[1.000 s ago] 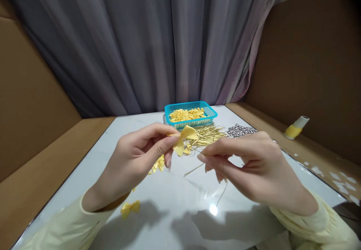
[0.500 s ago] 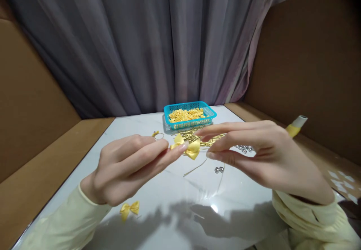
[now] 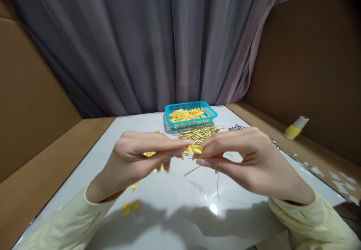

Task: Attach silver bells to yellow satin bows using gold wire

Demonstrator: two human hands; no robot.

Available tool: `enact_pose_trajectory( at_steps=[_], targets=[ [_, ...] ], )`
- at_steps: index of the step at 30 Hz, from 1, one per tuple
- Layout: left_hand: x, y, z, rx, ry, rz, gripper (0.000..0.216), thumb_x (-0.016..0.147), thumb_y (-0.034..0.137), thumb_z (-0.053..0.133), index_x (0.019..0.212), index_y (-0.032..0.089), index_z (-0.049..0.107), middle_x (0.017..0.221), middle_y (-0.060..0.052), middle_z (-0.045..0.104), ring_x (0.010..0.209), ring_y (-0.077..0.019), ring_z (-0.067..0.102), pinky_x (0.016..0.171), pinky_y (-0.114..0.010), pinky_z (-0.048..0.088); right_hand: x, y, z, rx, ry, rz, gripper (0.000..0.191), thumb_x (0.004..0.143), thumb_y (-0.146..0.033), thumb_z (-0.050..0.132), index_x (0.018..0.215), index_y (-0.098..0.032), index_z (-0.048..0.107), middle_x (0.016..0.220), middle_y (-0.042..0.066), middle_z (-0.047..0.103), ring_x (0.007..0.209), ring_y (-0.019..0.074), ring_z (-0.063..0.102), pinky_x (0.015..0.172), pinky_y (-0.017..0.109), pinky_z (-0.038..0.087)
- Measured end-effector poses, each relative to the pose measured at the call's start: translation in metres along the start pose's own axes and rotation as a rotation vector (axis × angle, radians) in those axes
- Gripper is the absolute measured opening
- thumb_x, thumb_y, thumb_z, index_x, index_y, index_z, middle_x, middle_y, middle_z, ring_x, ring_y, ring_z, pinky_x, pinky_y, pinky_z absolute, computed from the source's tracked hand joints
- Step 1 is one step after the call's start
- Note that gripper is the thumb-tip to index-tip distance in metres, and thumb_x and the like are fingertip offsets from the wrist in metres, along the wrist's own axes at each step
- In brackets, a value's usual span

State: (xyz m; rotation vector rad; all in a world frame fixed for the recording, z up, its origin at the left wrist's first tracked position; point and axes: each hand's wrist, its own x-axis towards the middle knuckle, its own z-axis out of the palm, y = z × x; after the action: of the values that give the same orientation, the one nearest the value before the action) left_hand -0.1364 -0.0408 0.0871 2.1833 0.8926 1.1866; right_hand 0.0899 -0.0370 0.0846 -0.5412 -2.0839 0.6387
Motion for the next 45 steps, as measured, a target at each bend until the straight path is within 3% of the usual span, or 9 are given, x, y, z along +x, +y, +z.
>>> enact_pose_trajectory(
  at_steps=[3, 8, 14, 20, 26, 45],
  targets=[
    [0.006, -0.003, -0.001, -0.182, -0.091, -0.129, 0.025, 0.087, 0.016, 0.065, 0.101, 0.032, 0.079, 0.080, 0.001, 0.077, 0.061, -0.0125, 0.066, 0.052, -0.020, 0.055, 0.001, 0.000, 0.004, 0.012, -0.003, -0.058, 0.018, 0.085, -0.003, 0.062, 0.079, -0.017, 0.071, 0.077, 0.003, 0.076, 0.071, 0.0139, 0.070, 0.066, 0.024, 0.056],
    [0.015, -0.004, -0.002, -0.309, -0.130, -0.347, 0.018, 0.092, 0.029, 0.062, 0.098, 0.031, 0.079, 0.092, 0.001, 0.078, 0.074, -0.0121, 0.068, 0.070, -0.020, 0.056, 0.004, 0.001, 0.010, -0.060, 0.005, -0.168, 0.021, 0.085, 0.003, 0.057, 0.083, -0.013, 0.071, 0.081, 0.006, 0.076, 0.074, 0.0150, 0.070, 0.067, 0.025, 0.054],
    [0.017, 0.001, -0.002, -0.325, -0.147, -0.473, 0.011, 0.084, 0.024, 0.074, 0.092, 0.030, 0.078, 0.079, 0.006, 0.076, 0.065, -0.0063, 0.065, 0.056, -0.010, 0.052, -0.002, -0.004, 0.002, -0.077, -0.119, -0.104, 0.021, 0.086, 0.001, 0.057, 0.081, -0.013, 0.072, 0.080, 0.006, 0.075, 0.071, 0.0138, 0.068, 0.065, 0.023, 0.052],
    [0.010, 0.000, -0.005, -0.372, -0.176, -0.531, 0.020, 0.084, 0.024, 0.075, 0.103, 0.026, 0.072, 0.085, 0.001, 0.077, 0.071, -0.0090, 0.067, 0.062, -0.013, 0.056, -0.011, -0.003, -0.008, -0.223, 0.046, 0.025, 0.019, 0.082, -0.001, 0.061, 0.076, -0.014, 0.073, 0.058, -0.001, 0.067, 0.050, 0.0070, 0.058, 0.046, 0.016, 0.041],
    [0.011, 0.003, -0.007, -0.448, -0.206, -0.559, 0.018, 0.084, 0.022, 0.074, 0.102, 0.024, 0.070, 0.080, 0.003, 0.077, 0.065, -0.0058, 0.065, 0.062, -0.011, 0.055, -0.008, -0.001, -0.007, -0.234, -0.060, 0.043, 0.021, 0.076, 0.003, 0.059, 0.075, -0.013, 0.073, 0.049, -0.005, 0.056, 0.043, 0.0045, 0.043, 0.040, 0.016, 0.032],
    [0.013, 0.008, 0.002, -0.344, -0.206, -0.522, 0.020, 0.084, 0.020, 0.073, 0.101, 0.022, 0.062, 0.078, 0.003, 0.075, 0.068, -0.0064, 0.061, 0.061, -0.012, 0.052, -0.009, 0.004, -0.010, -0.299, -0.058, 0.020, 0.019, 0.081, -0.001, 0.057, 0.075, -0.013, 0.071, 0.050, -0.003, 0.057, 0.044, 0.0061, 0.044, 0.042, 0.020, 0.029]
  ],
)
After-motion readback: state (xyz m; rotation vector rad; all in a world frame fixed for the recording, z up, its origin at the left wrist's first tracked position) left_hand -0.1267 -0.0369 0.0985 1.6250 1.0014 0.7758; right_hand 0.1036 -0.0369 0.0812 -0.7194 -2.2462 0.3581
